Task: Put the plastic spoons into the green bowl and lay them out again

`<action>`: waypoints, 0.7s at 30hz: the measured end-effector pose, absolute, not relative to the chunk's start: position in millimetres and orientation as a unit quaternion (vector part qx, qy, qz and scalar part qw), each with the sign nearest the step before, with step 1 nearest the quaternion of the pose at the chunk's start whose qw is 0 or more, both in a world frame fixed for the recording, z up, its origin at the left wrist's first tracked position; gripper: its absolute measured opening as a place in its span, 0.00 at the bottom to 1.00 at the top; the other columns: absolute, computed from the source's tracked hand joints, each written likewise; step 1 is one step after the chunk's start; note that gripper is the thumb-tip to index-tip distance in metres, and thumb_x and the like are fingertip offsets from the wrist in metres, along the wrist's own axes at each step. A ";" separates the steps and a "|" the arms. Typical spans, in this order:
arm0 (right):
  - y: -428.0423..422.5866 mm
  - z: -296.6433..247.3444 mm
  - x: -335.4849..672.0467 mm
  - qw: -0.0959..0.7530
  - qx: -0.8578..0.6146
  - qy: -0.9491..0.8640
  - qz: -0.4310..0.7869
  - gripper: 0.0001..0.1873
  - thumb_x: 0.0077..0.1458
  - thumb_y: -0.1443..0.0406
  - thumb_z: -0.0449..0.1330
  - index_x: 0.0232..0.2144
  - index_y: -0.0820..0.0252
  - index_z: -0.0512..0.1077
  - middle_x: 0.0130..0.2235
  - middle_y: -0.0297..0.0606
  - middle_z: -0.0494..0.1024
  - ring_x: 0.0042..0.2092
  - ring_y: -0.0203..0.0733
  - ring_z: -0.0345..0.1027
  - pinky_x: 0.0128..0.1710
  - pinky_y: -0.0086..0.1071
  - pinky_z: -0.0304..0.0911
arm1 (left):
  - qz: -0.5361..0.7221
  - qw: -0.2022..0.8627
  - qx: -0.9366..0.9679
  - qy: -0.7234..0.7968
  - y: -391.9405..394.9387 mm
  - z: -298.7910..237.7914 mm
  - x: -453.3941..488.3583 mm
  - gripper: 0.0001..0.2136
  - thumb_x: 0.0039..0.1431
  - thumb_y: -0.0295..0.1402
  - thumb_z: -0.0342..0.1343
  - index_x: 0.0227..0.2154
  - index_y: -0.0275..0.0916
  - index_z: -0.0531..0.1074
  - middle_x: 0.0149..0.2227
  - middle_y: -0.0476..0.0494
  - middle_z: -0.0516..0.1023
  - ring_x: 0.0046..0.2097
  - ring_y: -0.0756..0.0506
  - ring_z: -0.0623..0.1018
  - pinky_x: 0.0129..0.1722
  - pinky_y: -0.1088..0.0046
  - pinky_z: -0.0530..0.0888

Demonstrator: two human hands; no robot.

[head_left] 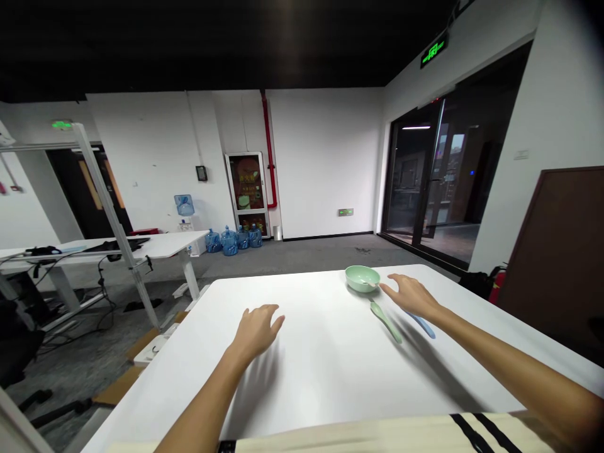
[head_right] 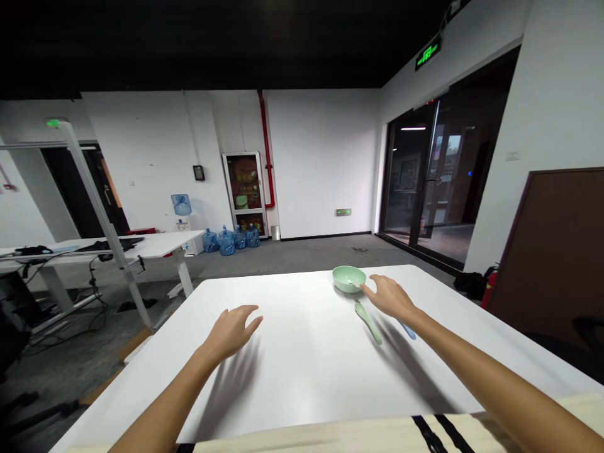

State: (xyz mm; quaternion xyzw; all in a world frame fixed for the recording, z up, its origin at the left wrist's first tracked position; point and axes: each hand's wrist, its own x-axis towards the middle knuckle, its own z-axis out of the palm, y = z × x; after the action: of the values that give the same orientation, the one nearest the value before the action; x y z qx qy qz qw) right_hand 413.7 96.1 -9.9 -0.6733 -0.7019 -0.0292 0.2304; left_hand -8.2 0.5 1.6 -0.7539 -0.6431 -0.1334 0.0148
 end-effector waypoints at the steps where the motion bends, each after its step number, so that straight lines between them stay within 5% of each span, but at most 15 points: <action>1: 89.5 -10.8 415.3 0.229 -0.669 -0.706 -0.026 0.34 0.60 0.45 0.47 0.57 0.63 0.68 0.57 0.49 0.72 0.57 0.54 0.65 0.53 0.38 0.59 | -0.133 0.016 -0.754 -0.643 -0.3 2.2 -7.8 0.23 0.66 0.47 0.40 0.56 0.44 0.68 0.59 0.41 0.72 0.59 0.38 0.72 0.61 0.51 0.59; 10: 56.5 -33.2 416.8 0.182 -0.667 -0.721 0.030 0.36 0.59 0.45 0.48 0.61 0.61 0.63 0.64 0.46 0.64 0.61 0.55 0.60 0.57 0.41 0.56 | -0.126 0.018 -0.751 -0.648 -2.5 2.8 -5.6 0.23 0.66 0.47 0.40 0.57 0.44 0.68 0.59 0.40 0.72 0.59 0.39 0.71 0.62 0.53 0.59; 21: 53.7 -42.6 420.0 0.170 -0.659 -0.732 0.040 0.37 0.59 0.45 0.47 0.60 0.62 0.65 0.61 0.48 0.68 0.59 0.55 0.63 0.54 0.41 0.60 | -0.119 0.024 -0.756 -0.643 2.7 -1.6 -6.8 0.24 0.66 0.48 0.39 0.56 0.43 0.69 0.59 0.41 0.73 0.58 0.39 0.72 0.59 0.56 0.63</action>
State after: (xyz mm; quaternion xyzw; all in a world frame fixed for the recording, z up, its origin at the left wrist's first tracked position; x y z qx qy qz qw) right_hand 420.0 53.7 -42.6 -0.6587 -0.7319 0.0400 0.1700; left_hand -6.8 2.7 -1.6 -0.7563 -0.6429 -0.1190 0.0239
